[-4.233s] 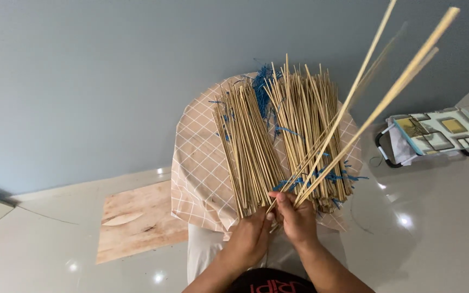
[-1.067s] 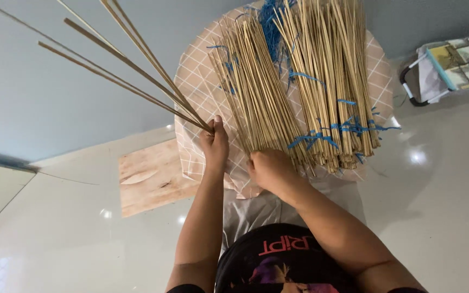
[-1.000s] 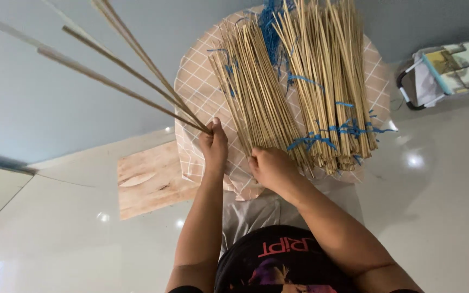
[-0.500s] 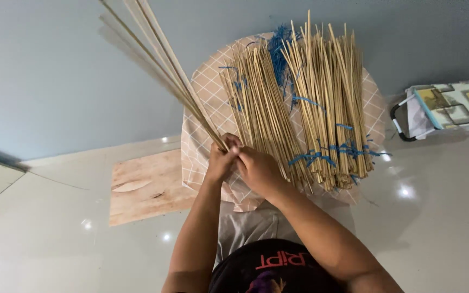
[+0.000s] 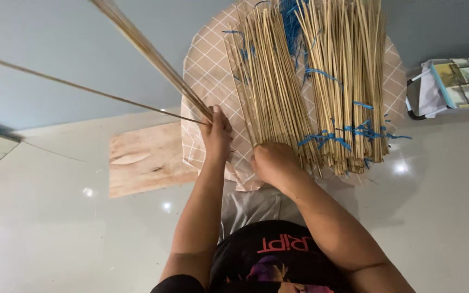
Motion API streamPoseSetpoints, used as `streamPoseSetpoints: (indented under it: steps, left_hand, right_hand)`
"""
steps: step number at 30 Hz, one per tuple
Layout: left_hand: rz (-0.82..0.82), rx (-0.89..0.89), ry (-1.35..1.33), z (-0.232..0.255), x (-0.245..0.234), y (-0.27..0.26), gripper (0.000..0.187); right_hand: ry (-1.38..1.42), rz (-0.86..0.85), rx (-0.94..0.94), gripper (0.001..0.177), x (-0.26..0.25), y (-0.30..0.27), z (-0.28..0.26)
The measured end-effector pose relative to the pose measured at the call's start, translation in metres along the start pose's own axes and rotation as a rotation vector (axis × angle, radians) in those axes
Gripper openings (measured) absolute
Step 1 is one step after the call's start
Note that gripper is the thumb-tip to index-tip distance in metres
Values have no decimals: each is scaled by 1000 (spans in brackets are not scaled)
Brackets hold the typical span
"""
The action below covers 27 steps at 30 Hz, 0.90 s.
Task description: Bundling wooden sticks and securing them with plastic ties
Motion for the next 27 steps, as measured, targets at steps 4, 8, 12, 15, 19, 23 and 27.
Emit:
streamPoseSetpoints:
  steps: [4,8,12,15,19,23,27]
  left_hand:
    - [-33,-86,91,-7,11,-5,35]
    - [-143,-13,173,-14,9,0,36]
    - [-238,36,181,-12,10,2,28]
    - [-365,58,185,-13,12,-3,34]
    - [-552,-66,206,-2,43,-31,25]
    - [-482,-22,422,28,57,-39,35]
    - [-411,64,555,51,58,-47,26]
  right_hand:
    - [210,168,37,24,-8,1,9]
    - [464,456,-29,13,-38,-15,26]
    - [542,676,-58,13,-43,-28,35]
    - [454,738,-136,16,-35,-31,23]
    - [290,760,-323,13,-73,-43,-22]
    - [136,849,-234,15,-61,-42,-1]
    - [631,878,-262,58,-91,-54,10]
Point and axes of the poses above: each hand's wrist, its own y-axis towards the middle knuckle, its own x-axis out of the palm, z = x × y, the point moved 7 cm from there along y, towards the middle knuckle, and after that the axes turned 1 degree about -x, right-handed, at the moved point
